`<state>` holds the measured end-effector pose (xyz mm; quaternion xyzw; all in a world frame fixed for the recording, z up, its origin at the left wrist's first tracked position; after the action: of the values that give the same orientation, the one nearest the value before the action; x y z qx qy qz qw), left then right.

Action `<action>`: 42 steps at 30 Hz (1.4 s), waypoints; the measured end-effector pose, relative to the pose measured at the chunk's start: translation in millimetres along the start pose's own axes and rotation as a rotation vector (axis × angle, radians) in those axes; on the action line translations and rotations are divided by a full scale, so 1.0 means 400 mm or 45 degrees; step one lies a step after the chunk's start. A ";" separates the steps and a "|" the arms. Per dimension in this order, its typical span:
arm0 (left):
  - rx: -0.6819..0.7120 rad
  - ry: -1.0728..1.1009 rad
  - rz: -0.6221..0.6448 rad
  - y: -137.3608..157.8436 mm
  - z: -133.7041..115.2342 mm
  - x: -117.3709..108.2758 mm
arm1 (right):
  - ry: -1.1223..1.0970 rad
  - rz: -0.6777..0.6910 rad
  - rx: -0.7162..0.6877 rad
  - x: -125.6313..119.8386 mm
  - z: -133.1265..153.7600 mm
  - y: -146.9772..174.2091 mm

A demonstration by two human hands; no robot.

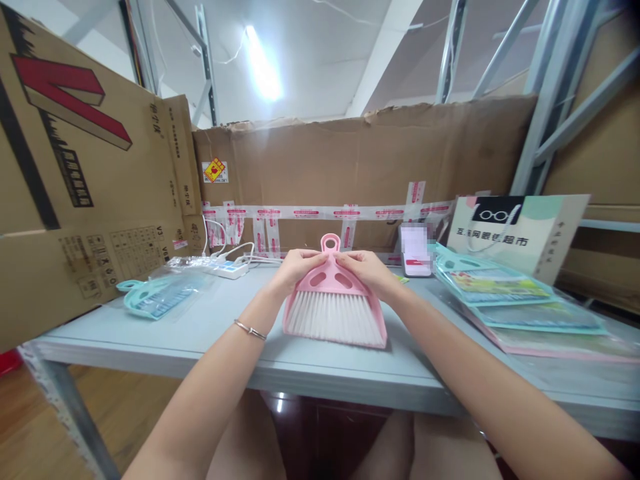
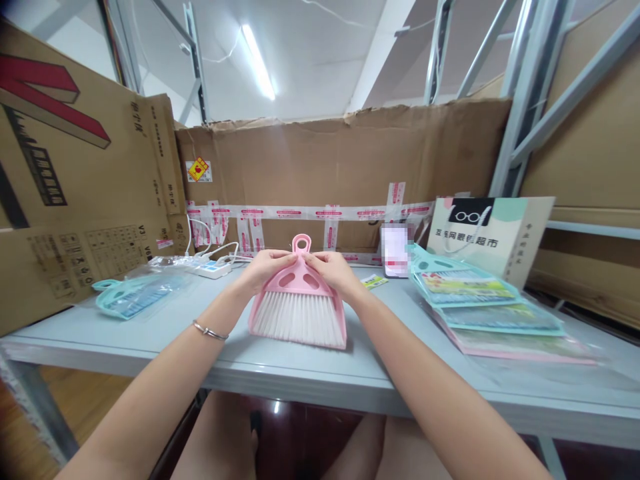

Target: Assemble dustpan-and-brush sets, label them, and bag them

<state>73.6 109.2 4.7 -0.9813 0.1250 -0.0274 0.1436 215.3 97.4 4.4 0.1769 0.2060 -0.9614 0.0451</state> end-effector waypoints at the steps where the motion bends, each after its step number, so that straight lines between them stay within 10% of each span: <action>1: 0.005 -0.004 -0.015 -0.002 0.002 -0.006 | 0.014 -0.007 -0.002 -0.003 0.000 0.000; 7: 0.038 0.085 -0.253 -0.015 0.013 -0.075 | 0.328 -0.386 -0.122 -0.064 0.010 0.001; 19: -0.032 0.165 -0.424 -0.014 0.012 -0.097 | 0.670 -0.321 -0.450 -0.010 0.008 0.001; 28: 0.059 0.191 -0.288 0.006 0.003 -0.052 | 0.557 -0.187 -0.344 0.055 -0.021 0.003; 37: 0.185 0.522 0.287 0.018 -0.036 0.015 | 0.310 -0.070 -0.286 0.050 -0.009 -0.001; 42: 0.316 0.472 0.216 0.012 -0.036 0.002 | 0.287 -0.114 -0.367 0.044 0.008 0.001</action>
<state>71.7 100.6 17.3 -0.9204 0.2268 -0.2101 0.2395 197.7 95.3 0.6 0.2657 0.3530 -0.8971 0.0038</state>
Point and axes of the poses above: each hand's wrist, its own y-axis away from the middle knuckle, its own x-axis out of the palm, z = x × y, the point moved 6 cm from there along -y, towards the middle knuckle, and after that the axes turned 6 degrees about y, right-handed, at the moved point
